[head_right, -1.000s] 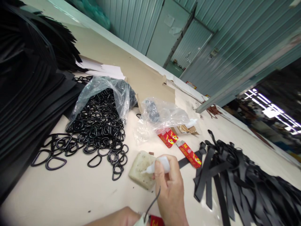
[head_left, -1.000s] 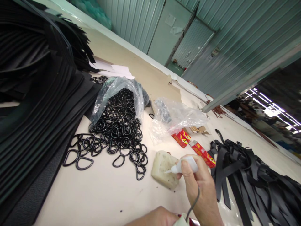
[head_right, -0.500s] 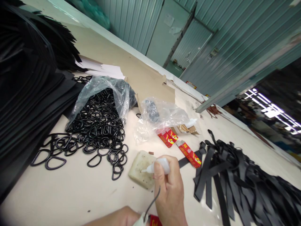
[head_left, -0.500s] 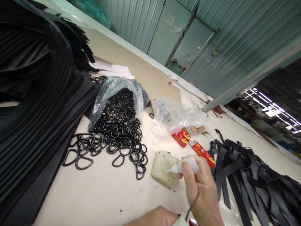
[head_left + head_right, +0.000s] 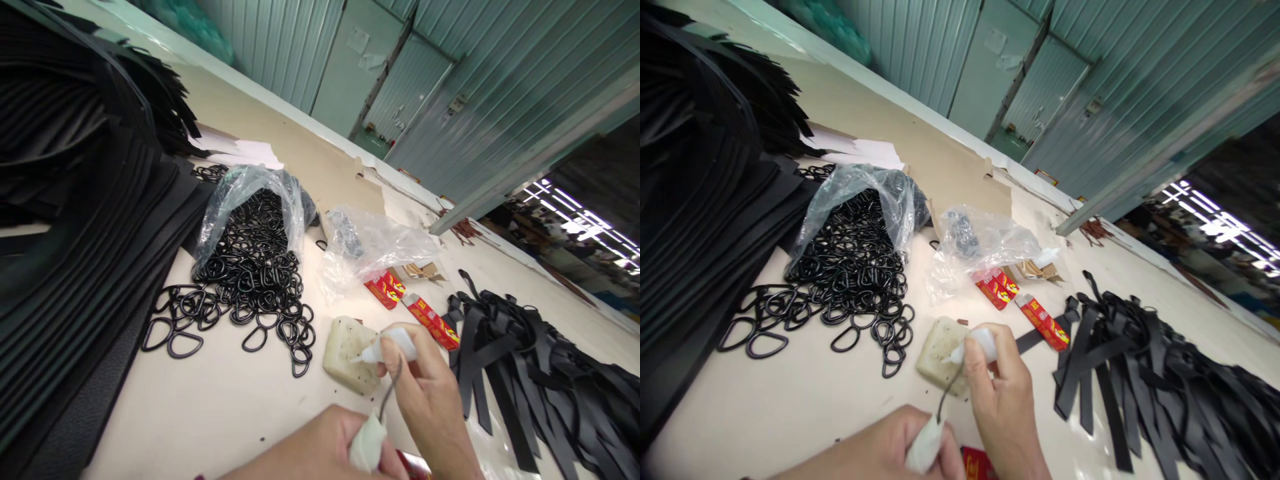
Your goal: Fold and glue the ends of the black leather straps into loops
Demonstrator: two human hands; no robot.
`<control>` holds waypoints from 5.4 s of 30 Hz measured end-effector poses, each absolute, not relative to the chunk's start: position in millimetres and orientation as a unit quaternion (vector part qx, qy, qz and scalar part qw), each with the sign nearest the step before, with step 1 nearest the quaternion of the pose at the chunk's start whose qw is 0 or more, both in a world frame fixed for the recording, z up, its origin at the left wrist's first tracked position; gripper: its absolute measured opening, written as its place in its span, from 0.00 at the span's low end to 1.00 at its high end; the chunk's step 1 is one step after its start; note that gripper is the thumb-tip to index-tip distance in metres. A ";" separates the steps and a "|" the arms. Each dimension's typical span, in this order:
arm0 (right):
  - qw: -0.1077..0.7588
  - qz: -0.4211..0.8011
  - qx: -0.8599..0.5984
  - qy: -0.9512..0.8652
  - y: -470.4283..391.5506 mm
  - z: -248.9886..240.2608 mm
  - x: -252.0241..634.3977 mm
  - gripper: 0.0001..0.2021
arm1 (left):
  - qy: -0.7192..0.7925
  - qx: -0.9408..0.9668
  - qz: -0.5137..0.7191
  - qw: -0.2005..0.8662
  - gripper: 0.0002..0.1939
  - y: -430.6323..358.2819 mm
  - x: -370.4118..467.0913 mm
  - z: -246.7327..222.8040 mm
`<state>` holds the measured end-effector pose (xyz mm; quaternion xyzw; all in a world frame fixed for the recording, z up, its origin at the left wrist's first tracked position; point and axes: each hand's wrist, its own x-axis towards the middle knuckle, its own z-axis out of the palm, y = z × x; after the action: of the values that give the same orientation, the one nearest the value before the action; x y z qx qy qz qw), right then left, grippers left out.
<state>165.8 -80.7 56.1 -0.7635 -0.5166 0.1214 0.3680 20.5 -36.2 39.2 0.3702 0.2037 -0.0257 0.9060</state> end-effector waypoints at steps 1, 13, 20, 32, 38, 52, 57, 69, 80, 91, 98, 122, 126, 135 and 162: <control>0.358 0.128 -0.765 -0.521 -81.2 57.4 166.9 0.09 | 0.208 0.361 -0.019 0.909 0.09 -33.3 18.0 43.1; 0.268 0.110 -0.769 -0.569 -78.1 64.5 176.2 0.10 | 0.288 0.565 0.194 0.748 0.13 -0.1 43.2 63.6; 0.244 0.151 -0.769 -0.571 -75.1 70.5 179.8 0.10 | 0.262 0.583 0.175 0.749 0.12 13.2 56.4 60.0; 0.351 0.179 -0.748 -0.533 -69.1 61.0 185.0 0.09 | 0.268 0.570 0.189 0.753 0.14 19.6 59.8 54.9; 0.335 0.149 -0.747 -0.555 -68.5 58.5 183.5 0.11 | 0.259 0.582 0.195 0.745 0.14 19.0 59.1 54.4; 0.362 0.131 -0.737 -0.556 -67.1 52.9 178.2 0.09 | 0.271 0.576 0.215 0.740 0.14 15.6 57.4 51.7; 0.371 0.129 -0.733 -0.556 -66.9 52.5 178.2 0.09 | 0.273 0.573 0.218 0.741 0.15 15.5 57.8 51.4; 0.384 0.136 -0.725 -0.556 -67.3 53.2 176.0 0.09 | 0.276 0.568 0.223 0.743 0.14 14.6 56.2 50.0; 0.387 0.146 -0.725 -0.550 -66.1 55.6 174.4 0.10 | 0.270 0.569 0.229 0.742 0.13 14.3 56.3 50.7; 0.377 0.109 -0.722 -0.570 -68.0 56.3 173.6 0.11 | 0.270 0.568 0.224 0.745 0.15 14.7 53.8 52.3; 0.373 0.087 -0.719 -0.580 -68.0 57.1 175.9 0.10 | 0.273 0.564 0.234 0.744 0.15 13.7 52.4 54.3; 0.384 0.060 -0.684 -0.617 -67.7 57.4 178.1 0.08 | 0.266 0.598 0.272 0.705 0.12 12.6 49.7 45.8; 0.386 0.076 -0.682 -0.617 -68.3 58.0 179.7 0.09 | 0.271 0.587 0.256 0.718 0.13 12.8 48.7 47.0; 0.439 0.151 -0.691 -0.554 -69.0 64.0 184.8 0.11 | 0.288 0.569 0.281 0.718 0.18 15.2 43.7 53.6; 0.389 0.063 -0.739 -0.547 -68.0 44.3 194.4 0.11 | 0.344 0.462 0.305 0.759 0.18 20.1 40.5 59.0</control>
<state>194.4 -68.0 44.3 -0.7387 -0.5469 0.0627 0.3890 40.5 20.1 59.0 0.4617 0.3436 0.3047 0.7589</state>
